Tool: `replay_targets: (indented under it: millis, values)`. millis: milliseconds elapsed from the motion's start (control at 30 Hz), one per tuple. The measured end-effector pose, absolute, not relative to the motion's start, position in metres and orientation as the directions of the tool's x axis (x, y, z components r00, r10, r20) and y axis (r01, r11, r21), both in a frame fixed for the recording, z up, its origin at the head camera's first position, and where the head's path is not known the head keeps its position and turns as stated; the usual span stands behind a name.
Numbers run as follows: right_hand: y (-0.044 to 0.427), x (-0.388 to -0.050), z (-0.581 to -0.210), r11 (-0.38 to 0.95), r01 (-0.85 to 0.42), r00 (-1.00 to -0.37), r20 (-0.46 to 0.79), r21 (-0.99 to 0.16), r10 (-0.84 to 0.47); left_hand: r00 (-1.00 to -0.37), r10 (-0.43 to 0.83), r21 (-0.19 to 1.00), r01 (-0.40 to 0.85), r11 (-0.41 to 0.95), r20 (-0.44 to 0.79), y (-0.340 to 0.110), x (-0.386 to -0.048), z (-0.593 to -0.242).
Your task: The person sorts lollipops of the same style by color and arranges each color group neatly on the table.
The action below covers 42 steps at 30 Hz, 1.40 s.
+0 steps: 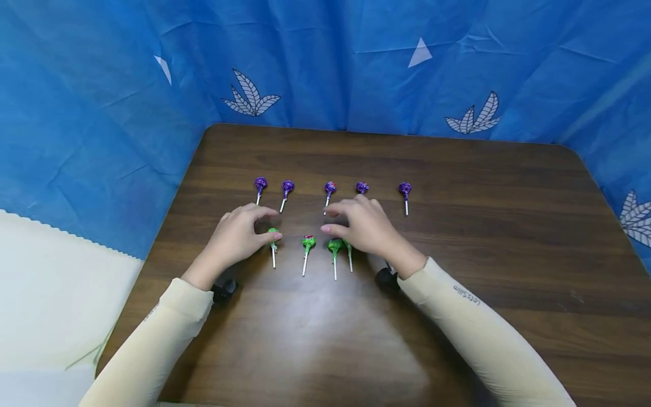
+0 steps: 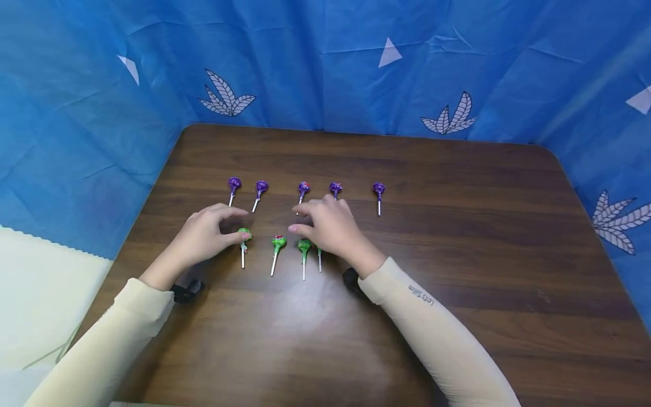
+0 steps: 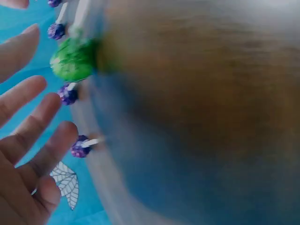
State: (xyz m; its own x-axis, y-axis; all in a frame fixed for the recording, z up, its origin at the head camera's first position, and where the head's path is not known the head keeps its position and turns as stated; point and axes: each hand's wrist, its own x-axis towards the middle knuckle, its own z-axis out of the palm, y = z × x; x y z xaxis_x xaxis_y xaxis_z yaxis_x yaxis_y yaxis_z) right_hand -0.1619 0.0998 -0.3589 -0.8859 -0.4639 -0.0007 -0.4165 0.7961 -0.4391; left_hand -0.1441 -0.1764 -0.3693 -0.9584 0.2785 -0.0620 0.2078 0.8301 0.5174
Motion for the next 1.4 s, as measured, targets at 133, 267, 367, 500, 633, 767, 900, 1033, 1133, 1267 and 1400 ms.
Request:
replay_targets:
  millis: [133, 267, 367, 500, 633, 767, 900, 1033, 1133, 1267, 1400]
  values:
    - [0.072, -0.153, -0.37, 0.799, -0.487, -0.849, -0.023, -0.352, -0.527, -0.964, 0.256, 0.468, 0.195, 0.862, -0.069, -0.176, -0.138, -0.379]
    - [0.057, -0.15, -0.374, 0.803, -0.513, -0.836, -0.033, -0.304, -0.547, -0.971, 0.224, 0.451, 0.166, 0.877, -0.079, -0.173, -0.134, -0.382]
    - [0.052, -0.148, -0.374, 0.807, -0.517, -0.835, -0.041, -0.285, -0.549, -0.973, 0.212, 0.449, 0.15, 0.881, -0.09, -0.17, -0.133, -0.382]
    - [0.05, -0.148, -0.373, 0.811, -0.511, -0.837, -0.048, -0.286, -0.544, -0.975, 0.2, 0.447, 0.136, 0.884, -0.1, -0.167, -0.133, -0.382]
    - [0.05, -0.148, -0.373, 0.815, -0.497, -0.844, -0.054, -0.298, -0.534, -0.975, 0.194, 0.461, 0.123, 0.879, -0.111, -0.166, -0.136, -0.381]
    - [0.049, -0.148, -0.373, 0.82, -0.493, -0.845, -0.064, -0.292, -0.531, -0.973, 0.197, 0.485, 0.116, 0.867, -0.119, -0.171, -0.137, -0.374]
    - [0.046, -0.148, -0.373, 0.816, -0.501, -0.839, -0.071, -0.289, -0.54, -0.975, 0.192, 0.495, 0.111, 0.862, -0.114, -0.183, -0.131, -0.36]
    - [0.046, -0.149, -0.373, 0.812, -0.5, -0.835, -0.082, -0.3, -0.544, -0.973, 0.202, 0.486, 0.123, 0.865, -0.113, -0.196, -0.124, -0.348]
    - [0.046, -0.149, -0.374, 0.815, -0.495, -0.835, -0.092, -0.302, -0.542, -0.969, 0.213, 0.483, 0.127, 0.867, -0.128, -0.205, -0.118, -0.346]
    - [0.047, -0.15, -0.374, 0.821, -0.489, -0.839, -0.098, -0.295, -0.535, -0.964, 0.216, 0.479, 0.117, 0.87, -0.158, -0.214, -0.11, -0.354]
    - [0.047, -0.151, -0.373, 0.819, -0.49, -0.838, -0.097, -0.299, -0.537, -0.962, 0.21, 0.466, 0.108, 0.878, -0.174, -0.22, -0.106, -0.363]
